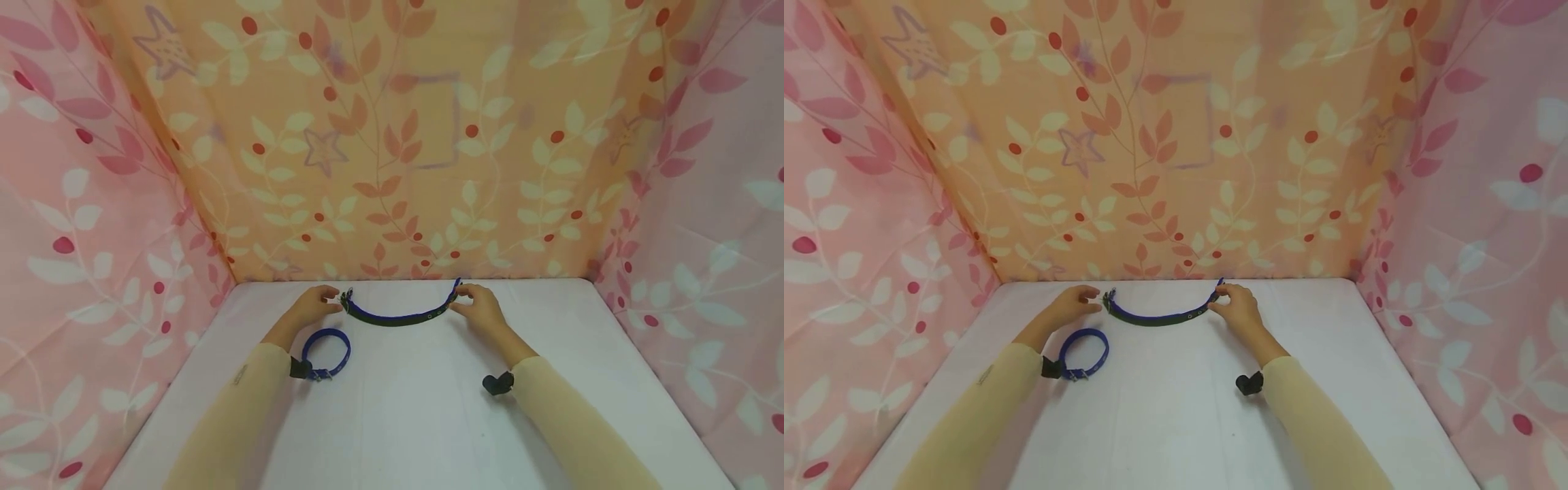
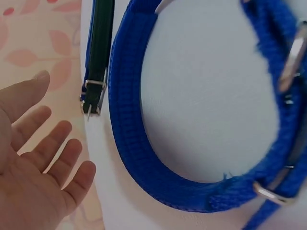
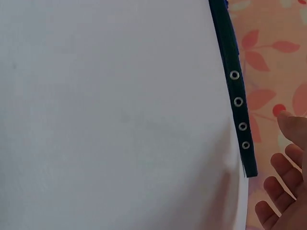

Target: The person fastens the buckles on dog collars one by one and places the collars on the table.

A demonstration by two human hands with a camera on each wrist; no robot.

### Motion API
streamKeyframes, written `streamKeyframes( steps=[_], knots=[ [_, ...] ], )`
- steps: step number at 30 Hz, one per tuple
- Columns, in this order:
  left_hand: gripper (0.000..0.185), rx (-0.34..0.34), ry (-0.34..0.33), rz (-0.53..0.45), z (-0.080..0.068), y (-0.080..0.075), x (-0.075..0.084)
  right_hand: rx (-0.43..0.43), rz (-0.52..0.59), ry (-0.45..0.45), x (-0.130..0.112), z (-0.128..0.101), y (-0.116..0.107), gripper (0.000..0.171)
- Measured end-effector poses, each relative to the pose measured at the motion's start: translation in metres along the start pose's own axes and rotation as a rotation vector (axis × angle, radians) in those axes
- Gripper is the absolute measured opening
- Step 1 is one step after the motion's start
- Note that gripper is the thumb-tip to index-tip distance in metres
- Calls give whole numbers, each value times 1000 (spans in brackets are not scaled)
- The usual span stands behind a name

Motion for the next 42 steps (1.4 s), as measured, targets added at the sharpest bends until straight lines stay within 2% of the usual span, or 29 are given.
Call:
streamKeyframes(
  steps=[6, 9, 14, 17, 21, 25, 29, 33, 42],
  knots=[
    [60, -24, -8, -4, 12, 5, -16, -40, -59, 68, 20, 11, 1, 61],
    [65, -18, -10, 12, 18, 10, -24, -54, -68, 70, 26, 18, 4, 65],
    [79, -4, -8, -55, 26, 18, -23, -35, -102, 73, 33, 30, 5, 69],
    [86, 19, -15, -19, 29, 22, -23, -32, -144, 80, 35, 34, 6, 73],
    [88, 48, -24, 82, 32, 23, -24, -42, -172, 98, 32, 37, 9, 78],
    [86, 46, -41, 101, 36, 25, -23, -56, -174, 115, 28, 38, 17, 81],
    [86, 44, -49, 161, 37, 29, -22, -94, -204, 132, 29, 39, 25, 85],
    [85, 53, -42, 206, 37, 31, -22, -119, -204, 133, 32, 40, 27, 84],
    [75, 46, -32, 221, 37, 22, -23, -143, -174, 36, 28, 40, 12, 65]
  ],
)
Point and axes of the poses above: each hand's wrist, its own z-axis towards the middle knuckle, its own y-axis out of the palm, x = y × z, the point moved 4 cm from there along z, towards the middle knuckle, and after that the axes turned 8 degrees about -z, right-handed, at the moved point
